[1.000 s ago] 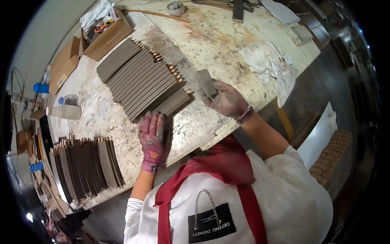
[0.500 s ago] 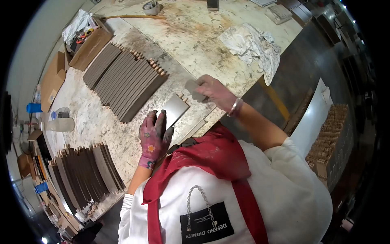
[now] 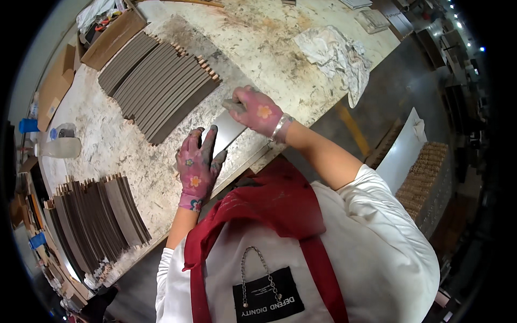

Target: The person sands the edges and surfaces of rectangular wooden slats using a small sanding block, periodically wiping the pieces with a white cloth.

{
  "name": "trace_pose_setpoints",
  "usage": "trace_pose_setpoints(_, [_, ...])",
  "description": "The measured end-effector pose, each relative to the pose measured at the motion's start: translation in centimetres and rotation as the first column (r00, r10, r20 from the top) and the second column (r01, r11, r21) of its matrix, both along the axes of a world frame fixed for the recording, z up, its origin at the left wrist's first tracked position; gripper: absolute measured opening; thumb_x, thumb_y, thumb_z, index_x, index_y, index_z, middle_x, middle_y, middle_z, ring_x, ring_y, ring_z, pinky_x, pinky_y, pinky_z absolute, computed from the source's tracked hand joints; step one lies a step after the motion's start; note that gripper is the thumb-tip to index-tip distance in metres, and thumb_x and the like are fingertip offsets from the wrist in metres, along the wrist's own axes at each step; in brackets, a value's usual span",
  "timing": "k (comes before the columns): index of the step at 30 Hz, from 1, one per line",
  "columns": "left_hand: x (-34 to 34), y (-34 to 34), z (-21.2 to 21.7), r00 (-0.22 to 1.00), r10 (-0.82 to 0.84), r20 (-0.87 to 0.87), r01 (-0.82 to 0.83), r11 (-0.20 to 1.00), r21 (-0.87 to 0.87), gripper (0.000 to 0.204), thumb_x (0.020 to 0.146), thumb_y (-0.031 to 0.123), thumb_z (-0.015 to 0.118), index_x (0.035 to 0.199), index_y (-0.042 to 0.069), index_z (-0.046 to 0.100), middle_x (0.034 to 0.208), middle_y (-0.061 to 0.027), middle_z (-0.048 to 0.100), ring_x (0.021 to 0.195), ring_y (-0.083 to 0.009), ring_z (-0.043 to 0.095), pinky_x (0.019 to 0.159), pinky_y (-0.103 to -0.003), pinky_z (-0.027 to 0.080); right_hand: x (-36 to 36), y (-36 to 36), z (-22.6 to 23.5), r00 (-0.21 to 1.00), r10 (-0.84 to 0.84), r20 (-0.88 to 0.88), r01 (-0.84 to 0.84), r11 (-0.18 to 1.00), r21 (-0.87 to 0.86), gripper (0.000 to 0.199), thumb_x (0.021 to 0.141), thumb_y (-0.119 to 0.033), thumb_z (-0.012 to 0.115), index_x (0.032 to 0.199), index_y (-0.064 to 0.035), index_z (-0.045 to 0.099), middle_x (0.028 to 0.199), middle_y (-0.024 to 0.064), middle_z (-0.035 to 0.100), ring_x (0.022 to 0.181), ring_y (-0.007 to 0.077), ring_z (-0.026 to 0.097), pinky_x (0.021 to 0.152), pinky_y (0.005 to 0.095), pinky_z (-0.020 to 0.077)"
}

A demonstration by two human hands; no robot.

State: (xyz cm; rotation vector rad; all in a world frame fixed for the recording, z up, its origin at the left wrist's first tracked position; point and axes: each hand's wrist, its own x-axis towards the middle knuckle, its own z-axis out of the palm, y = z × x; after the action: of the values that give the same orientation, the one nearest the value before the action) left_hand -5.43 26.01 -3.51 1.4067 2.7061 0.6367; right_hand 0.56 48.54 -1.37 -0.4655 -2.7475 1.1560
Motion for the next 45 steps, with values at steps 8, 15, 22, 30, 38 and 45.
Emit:
trace_pose_setpoints(8, [-0.1,0.0,0.0,1.000,-0.005,0.009,0.004,0.996,0.093,0.061,0.081,0.027,0.075,0.138,0.019,0.056,0.133,-0.0125,0.053,0.121,-0.0329,0.052,0.097,-0.046,0.044,8.4,0.1,-0.3,0.974,0.224,0.040,-0.227,0.972,0.065,0.024,0.091,-0.028,0.068,0.095,-0.0050,0.060,0.090,0.0171,0.061,0.084,0.0336,0.063,0.075,0.0427,0.0517])
trace_pose_setpoints(15, [2.6,-2.2,-2.3,0.972,-0.181,-0.152,0.202,0.970,0.137,0.043,0.084,0.013,0.063,0.127,0.011,0.064,0.134,-0.0096,0.058,0.125,-0.0293,0.054,0.104,-0.044,0.043,1.1,-3.2,1.1,0.958,0.189,-0.215,-0.172,0.980,0.096,0.029,0.087,-0.030,0.069,0.103,-0.0071,0.064,0.103,0.0114,0.063,0.096,0.0275,0.064,0.082,0.0381,0.0527])
trace_pose_setpoints(22, [3.8,-3.4,-5.2,0.980,-0.070,0.188,0.016,0.962,0.273,0.026,0.086,0.011,0.061,0.110,0.003,0.067,0.109,-0.0180,0.066,0.103,-0.0394,0.060,0.089,-0.047,0.048,-5.4,-13.0,-0.9,0.824,0.557,0.103,-0.558,0.766,0.320,0.024,0.086,-0.024,0.067,0.109,-0.0173,0.064,0.110,0.0086,0.055,0.094,0.0308,0.064,0.083,0.0413,0.0527])
trace_pose_setpoints(30, [2.8,-1.6,-3.9,0.983,-0.117,-0.140,0.154,0.945,0.287,0.032,0.081,0.013,0.067,0.112,0.004,0.069,0.126,-0.0113,0.063,0.121,-0.0338,0.055,0.104,-0.049,0.042,-1.2,-0.9,-2.5,0.929,0.369,-0.016,-0.319,0.823,0.470,0.026,0.088,-0.024,0.064,0.111,-0.0125,0.068,0.108,0.0113,0.062,0.097,0.0281,0.062,0.083,0.0408,0.0520])
trace_pose_setpoints(38, [2.0,-1.8,-1.0,0.989,-0.147,0.022,0.140,0.971,0.195,0.046,0.082,0.016,0.069,0.127,0.004,0.062,0.134,-0.0124,0.059,0.128,-0.0361,0.050,0.107,-0.049,0.039,2.3,3.1,-1.0,0.963,-0.253,-0.097,0.160,0.821,-0.549,0.035,0.089,-0.014,0.067,0.123,-0.0046,0.063,0.117,0.0111,0.064,0.107,0.0276,0.065,0.097,0.0366,0.0501])
trace_pose_setpoints(45, [0.6,-2.4,-0.8,0.993,-0.043,-0.107,0.056,0.992,0.113,0.049,0.084,0.021,0.069,0.130,0.005,0.060,0.134,-0.0158,0.055,0.129,-0.0377,0.047,0.109,-0.051,0.037,-0.3,-1.2,0.6,1.000,0.023,-0.009,-0.024,0.994,-0.107,0.047,0.093,-0.035,0.063,0.131,-0.0074,0.061,0.132,0.0152,0.057,0.120,0.0266,0.057,0.106,0.0362,0.0455])
